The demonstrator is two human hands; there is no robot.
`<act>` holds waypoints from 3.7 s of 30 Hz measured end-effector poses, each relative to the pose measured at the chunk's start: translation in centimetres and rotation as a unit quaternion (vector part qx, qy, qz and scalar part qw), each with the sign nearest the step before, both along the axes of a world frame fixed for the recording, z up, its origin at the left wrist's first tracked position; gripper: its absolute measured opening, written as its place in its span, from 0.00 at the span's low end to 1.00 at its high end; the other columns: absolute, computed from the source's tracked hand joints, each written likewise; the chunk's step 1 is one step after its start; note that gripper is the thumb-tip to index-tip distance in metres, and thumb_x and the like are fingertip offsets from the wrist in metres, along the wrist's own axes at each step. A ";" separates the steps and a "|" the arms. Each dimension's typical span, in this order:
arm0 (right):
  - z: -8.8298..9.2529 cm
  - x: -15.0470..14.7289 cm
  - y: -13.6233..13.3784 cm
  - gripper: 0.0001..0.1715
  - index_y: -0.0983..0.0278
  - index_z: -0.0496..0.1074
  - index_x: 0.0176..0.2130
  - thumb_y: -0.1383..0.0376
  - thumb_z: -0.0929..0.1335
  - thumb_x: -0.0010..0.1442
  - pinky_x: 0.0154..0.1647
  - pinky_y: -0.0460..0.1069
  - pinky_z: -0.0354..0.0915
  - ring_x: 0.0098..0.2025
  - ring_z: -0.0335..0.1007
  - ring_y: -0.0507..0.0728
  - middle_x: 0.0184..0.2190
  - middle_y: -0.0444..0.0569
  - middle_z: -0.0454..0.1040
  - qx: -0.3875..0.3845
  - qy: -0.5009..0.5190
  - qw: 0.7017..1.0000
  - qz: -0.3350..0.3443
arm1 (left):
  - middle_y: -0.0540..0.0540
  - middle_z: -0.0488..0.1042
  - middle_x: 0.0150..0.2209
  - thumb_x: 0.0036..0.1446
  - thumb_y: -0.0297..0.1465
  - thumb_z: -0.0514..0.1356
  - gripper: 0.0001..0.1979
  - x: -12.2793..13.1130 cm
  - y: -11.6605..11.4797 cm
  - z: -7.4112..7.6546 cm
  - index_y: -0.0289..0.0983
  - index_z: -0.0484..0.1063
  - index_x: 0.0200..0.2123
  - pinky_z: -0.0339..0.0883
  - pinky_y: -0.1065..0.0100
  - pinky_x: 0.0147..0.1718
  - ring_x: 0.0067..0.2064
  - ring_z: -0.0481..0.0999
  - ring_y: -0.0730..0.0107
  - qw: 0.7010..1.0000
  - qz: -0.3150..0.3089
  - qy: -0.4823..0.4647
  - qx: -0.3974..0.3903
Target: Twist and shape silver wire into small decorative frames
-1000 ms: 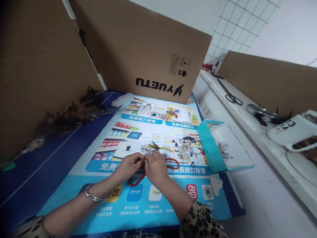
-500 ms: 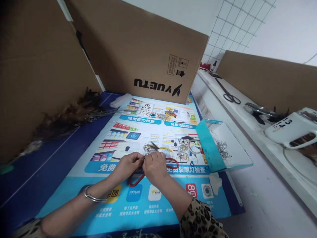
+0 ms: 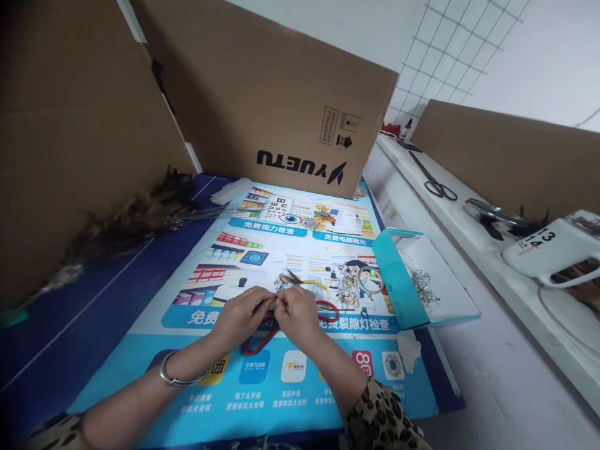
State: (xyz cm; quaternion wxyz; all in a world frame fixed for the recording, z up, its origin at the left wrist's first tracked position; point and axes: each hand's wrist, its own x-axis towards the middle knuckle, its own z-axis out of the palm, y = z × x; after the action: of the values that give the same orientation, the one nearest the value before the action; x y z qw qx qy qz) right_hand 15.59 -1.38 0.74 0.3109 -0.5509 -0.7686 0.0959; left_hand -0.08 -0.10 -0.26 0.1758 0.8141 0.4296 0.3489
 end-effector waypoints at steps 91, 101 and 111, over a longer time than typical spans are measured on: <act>0.8 -0.2 -0.4 0.07 0.63 0.63 0.28 0.67 0.61 0.59 0.33 0.48 0.58 0.33 0.60 0.54 0.26 0.46 0.64 -0.028 0.125 0.992 0.018 | 0.50 0.70 0.29 0.57 0.29 0.50 0.08 -0.5 0.7 2.0 0.37 0.67 0.31 0.62 0.70 0.31 0.31 0.69 0.71 0.973 -0.040 -0.118 -0.193; 0.7 -0.1 -0.4 0.08 0.63 0.63 0.29 0.68 0.60 0.60 0.35 0.48 0.59 0.34 0.61 0.54 0.28 0.46 0.65 -0.039 0.122 0.991 0.033 | 0.49 0.67 0.29 0.56 0.27 0.50 0.05 -0.4 0.7 1.7 0.37 0.64 0.29 0.60 0.68 0.32 0.32 0.67 0.70 0.989 -0.050 -0.079 -0.115; 0.6 -0.2 -0.2 0.02 0.63 0.65 0.30 0.70 0.64 0.54 0.33 0.47 0.59 0.33 0.62 0.54 0.28 0.45 0.65 -0.033 0.105 0.994 0.021 | 0.52 0.65 0.26 0.53 0.27 0.51 0.03 -0.3 0.8 1.4 0.37 0.62 0.27 0.59 0.71 0.28 0.29 0.65 0.71 0.973 -0.028 -0.119 -0.194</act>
State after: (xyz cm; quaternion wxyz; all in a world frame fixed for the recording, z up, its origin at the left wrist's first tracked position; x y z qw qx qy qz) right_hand 15.37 -1.57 1.30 0.3696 -0.5312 -0.7396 0.1853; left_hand -0.35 0.66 1.14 0.3900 0.7288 0.4419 0.3486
